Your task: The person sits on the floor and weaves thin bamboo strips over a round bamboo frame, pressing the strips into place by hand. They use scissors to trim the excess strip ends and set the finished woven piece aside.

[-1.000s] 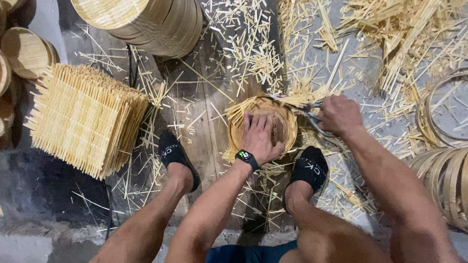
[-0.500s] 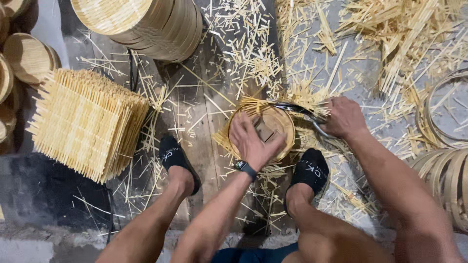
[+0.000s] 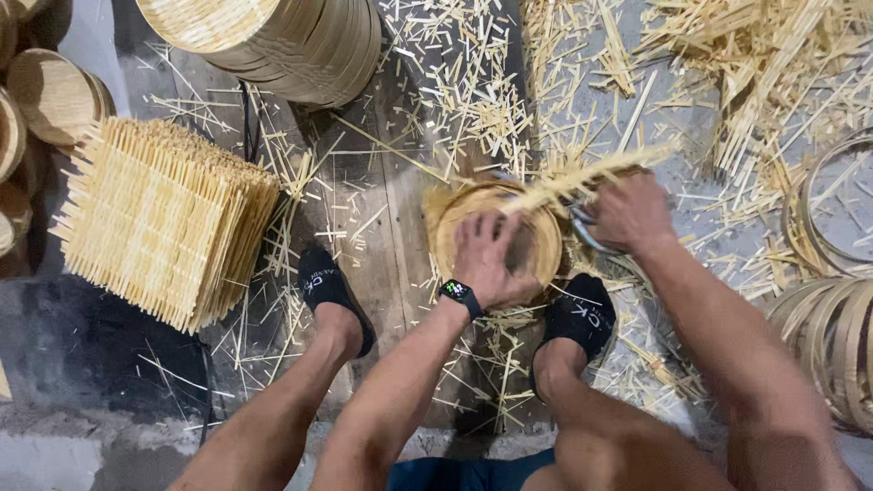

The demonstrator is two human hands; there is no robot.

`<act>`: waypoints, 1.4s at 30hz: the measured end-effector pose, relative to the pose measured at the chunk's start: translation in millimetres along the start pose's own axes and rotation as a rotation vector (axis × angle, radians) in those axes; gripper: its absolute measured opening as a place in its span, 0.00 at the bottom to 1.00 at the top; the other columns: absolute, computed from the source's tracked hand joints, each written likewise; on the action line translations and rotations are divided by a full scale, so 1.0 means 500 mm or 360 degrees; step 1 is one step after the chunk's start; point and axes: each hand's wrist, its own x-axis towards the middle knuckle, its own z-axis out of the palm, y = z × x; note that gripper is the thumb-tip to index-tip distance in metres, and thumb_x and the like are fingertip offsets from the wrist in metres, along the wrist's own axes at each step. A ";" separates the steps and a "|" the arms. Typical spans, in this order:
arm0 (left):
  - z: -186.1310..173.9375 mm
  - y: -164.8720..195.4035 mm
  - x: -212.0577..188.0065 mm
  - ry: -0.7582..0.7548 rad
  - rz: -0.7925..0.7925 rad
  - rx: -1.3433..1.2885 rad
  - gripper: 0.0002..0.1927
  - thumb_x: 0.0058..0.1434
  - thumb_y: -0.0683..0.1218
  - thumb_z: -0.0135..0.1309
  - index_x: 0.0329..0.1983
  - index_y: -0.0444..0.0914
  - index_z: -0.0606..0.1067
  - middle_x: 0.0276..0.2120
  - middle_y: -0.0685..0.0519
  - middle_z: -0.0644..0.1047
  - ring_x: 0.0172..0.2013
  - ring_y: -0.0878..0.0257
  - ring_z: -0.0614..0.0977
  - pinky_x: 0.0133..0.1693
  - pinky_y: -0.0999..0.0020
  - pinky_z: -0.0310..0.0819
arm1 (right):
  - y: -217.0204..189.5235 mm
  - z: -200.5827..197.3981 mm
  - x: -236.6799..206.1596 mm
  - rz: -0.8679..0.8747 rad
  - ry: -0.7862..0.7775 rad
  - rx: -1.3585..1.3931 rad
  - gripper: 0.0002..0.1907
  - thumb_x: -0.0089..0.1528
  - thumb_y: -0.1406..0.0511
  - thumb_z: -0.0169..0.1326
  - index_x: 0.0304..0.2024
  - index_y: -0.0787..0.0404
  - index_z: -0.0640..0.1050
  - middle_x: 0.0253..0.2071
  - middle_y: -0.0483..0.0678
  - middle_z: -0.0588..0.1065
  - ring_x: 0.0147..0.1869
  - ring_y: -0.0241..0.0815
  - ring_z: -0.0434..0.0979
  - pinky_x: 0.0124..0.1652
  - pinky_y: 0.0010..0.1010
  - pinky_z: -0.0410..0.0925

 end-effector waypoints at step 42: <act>-0.035 -0.037 0.012 -0.0199 0.0149 0.0151 0.43 0.41 0.62 0.64 0.60 0.39 0.73 0.54 0.48 0.75 0.59 0.50 0.73 0.62 0.40 0.55 | 0.000 0.019 0.008 -0.0233 0.0721 0.0085 0.22 0.61 0.50 0.54 0.46 0.58 0.78 0.43 0.53 0.76 0.50 0.49 0.76 0.49 0.41 0.71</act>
